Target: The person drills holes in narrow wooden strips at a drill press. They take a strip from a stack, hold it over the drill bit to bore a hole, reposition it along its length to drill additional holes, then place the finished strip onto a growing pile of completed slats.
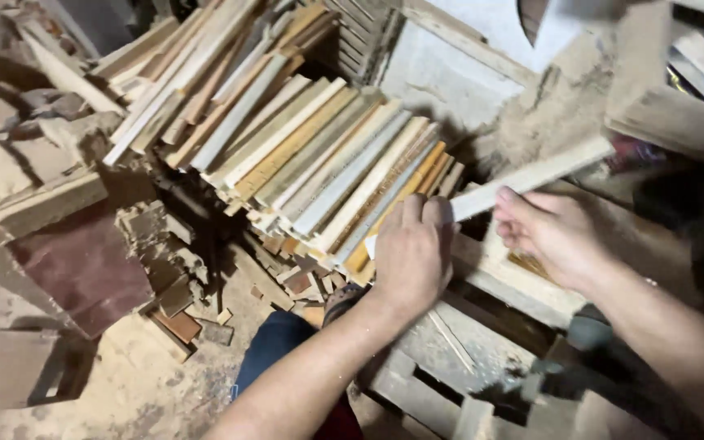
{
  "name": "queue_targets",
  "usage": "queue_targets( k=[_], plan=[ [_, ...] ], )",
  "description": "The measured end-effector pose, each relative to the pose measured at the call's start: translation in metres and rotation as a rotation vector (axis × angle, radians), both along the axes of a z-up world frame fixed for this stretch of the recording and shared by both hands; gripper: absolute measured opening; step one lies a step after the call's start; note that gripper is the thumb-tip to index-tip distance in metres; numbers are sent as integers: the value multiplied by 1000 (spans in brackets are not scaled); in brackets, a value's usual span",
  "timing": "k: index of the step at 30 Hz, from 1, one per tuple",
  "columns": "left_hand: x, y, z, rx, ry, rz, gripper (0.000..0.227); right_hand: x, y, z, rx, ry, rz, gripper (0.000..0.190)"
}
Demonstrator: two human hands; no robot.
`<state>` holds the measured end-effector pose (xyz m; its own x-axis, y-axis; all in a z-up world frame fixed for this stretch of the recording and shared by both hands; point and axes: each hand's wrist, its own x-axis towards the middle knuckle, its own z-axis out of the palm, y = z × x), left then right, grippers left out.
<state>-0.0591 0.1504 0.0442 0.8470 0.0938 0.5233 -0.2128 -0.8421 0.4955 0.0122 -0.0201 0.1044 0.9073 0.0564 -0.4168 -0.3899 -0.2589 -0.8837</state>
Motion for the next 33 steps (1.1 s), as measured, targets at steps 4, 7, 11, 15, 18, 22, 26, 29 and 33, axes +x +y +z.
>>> queue_targets(
  k=[4,7,11,15,18,22,26,29,33],
  plan=[
    [19,54,-17,14,73,132,45,46,68,-15,24,-140,119,37],
    [34,100,-36,43,141,248,56,84,119,-47,43,-157,165,34],
    [50,145,-63,143,112,418,26,108,184,-76,30,-137,177,34],
    [51,165,-53,178,129,510,13,106,214,-67,-125,-192,189,36],
    [54,168,-53,174,152,500,11,117,218,-81,-376,-276,230,36],
    [60,162,-63,151,198,447,24,112,206,-71,-443,-294,310,35],
    [37,126,-9,76,72,279,43,90,145,-33,-322,-347,424,32],
    [28,85,3,20,-44,63,29,77,60,-33,-316,-326,403,32],
    [30,21,4,-29,-47,-243,28,40,-58,-15,-436,-346,289,34]
  ],
)
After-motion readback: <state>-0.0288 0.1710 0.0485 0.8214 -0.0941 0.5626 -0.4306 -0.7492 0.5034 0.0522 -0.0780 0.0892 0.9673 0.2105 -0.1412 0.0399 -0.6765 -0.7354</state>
